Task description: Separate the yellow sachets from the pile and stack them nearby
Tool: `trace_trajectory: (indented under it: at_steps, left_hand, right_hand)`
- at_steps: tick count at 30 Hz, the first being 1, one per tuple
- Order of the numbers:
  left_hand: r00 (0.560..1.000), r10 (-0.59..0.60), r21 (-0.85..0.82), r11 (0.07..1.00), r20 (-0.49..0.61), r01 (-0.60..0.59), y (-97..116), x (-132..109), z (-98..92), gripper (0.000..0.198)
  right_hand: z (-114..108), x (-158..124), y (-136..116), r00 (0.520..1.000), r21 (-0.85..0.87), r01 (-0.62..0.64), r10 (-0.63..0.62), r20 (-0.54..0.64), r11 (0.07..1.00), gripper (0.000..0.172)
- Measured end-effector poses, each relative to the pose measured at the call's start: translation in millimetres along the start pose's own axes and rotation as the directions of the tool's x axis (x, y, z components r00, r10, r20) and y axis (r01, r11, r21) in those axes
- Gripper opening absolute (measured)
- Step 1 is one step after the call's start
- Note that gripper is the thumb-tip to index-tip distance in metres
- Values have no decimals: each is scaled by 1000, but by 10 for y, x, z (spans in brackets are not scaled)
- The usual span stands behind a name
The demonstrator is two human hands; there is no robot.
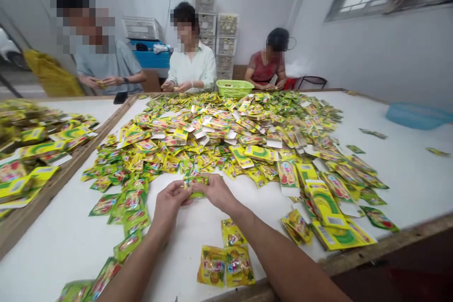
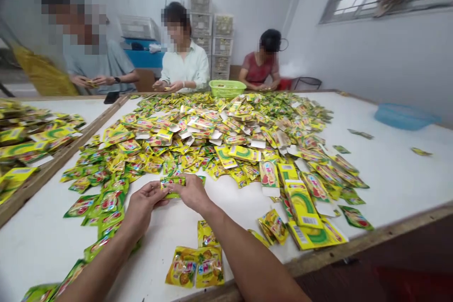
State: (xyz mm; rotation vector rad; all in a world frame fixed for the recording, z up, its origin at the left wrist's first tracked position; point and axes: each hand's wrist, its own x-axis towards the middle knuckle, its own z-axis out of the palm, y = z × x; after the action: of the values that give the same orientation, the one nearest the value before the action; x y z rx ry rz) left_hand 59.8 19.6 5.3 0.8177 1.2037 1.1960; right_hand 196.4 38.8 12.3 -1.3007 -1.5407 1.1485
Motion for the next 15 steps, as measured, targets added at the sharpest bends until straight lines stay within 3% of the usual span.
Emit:
trace_trajectory:
  at_steps: [3, 5, 8, 11, 12, 13, 15]
  left_hand:
    - [1000, 10, 54, 998, 25, -12, 66, -12, -2, 52]
    - [1000, 5, 74, 997, -5, -5, 97, -18, -16, 53]
    - [998, -33, 107, 994, -61, 40, 94, 2, -51, 46]
    - [996, -62, 132, 989, -64, 70, 66, 34, -79, 38]
    - [996, -64, 139, 988, -59, 72, 60, 40, -83, 37]
    - [996, -64, 145, 987, -56, 72, 58, 41, -84, 36]
    - [997, -65, 156, 985, -48, 71, 61, 34, -83, 34]
  right_hand:
    - [-198, 49, -94, 977, -79, -64, 47, -206, 995, 25]
    - [-449, 83, -133, 920, -132, -108, 48, -388, 985, 27]
    - [-932, 122, -68, 762, -240, -211, 6, -647, 948, 30]
    - [-1368, 133, 139, 528, -300, -337, -85, -845, 893, 31]
    - [-1473, 134, 218, 486, -272, -337, -81, -870, 901, 32]
    - [-1552, 136, 292, 498, -258, -313, -73, -864, 914, 34]
    - [-1630, 152, 407, 597, -247, -248, -53, -800, 937, 36]
